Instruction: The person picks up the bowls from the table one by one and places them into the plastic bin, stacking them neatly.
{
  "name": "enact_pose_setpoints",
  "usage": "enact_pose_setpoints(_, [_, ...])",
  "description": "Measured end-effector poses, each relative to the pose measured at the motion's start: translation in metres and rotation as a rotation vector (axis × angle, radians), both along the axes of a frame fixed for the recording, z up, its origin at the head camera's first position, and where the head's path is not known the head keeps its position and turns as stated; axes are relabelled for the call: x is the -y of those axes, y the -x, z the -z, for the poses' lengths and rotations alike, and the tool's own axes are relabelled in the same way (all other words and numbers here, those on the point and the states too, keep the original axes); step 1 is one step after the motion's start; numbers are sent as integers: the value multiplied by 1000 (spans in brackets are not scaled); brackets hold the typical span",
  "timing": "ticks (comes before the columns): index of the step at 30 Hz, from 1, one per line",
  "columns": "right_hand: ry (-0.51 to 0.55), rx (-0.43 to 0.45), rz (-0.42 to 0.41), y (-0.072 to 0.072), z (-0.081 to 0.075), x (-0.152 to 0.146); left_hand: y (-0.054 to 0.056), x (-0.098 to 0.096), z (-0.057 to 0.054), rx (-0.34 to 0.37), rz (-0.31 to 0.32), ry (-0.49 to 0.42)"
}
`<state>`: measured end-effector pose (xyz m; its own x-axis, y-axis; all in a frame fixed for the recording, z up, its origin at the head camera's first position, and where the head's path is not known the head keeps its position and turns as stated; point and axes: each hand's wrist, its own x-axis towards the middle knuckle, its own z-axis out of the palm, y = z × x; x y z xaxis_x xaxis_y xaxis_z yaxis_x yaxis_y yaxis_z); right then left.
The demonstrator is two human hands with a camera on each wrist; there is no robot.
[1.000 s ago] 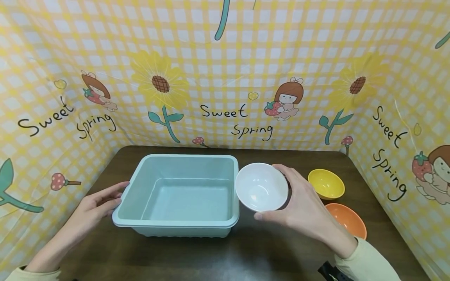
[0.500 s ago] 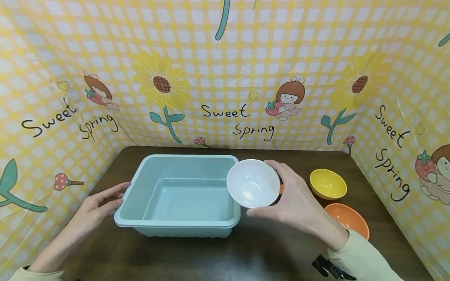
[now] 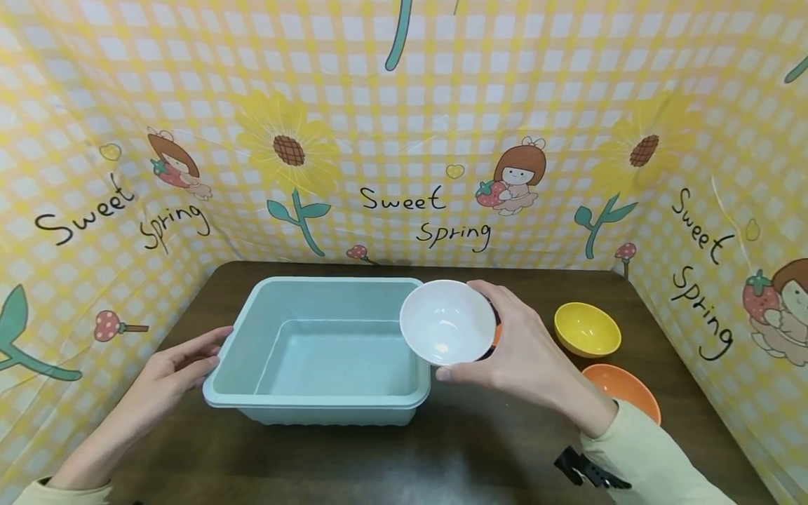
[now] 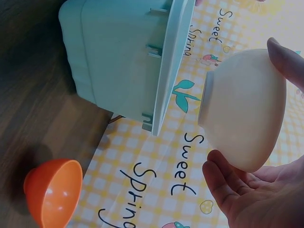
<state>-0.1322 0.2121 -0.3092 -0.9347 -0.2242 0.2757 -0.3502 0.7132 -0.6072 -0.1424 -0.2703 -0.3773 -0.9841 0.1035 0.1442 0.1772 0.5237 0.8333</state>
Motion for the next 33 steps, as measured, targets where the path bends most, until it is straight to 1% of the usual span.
enact_pose_setpoints(6, [-9, 21, -3, 3, -3, 4, 0, 0, 1, -6, -3, -3])
enact_pose_setpoints(13, [6, 34, -33, 7, -6, 9, 1, 0, 1, -17, 8, -18])
enact_pose_setpoints(20, [18, 22, -51, 11, -11, 16, -1, 1, 0, -6, -1, -13])
enact_pose_setpoints(28, [16, 16, -75, 15, -14, 23, 0, 2, 1, -27, 16, -25])
enact_pose_setpoints(33, [17, 3, -102, 19, -16, 27, 1, 2, 2, -27, 17, -27])
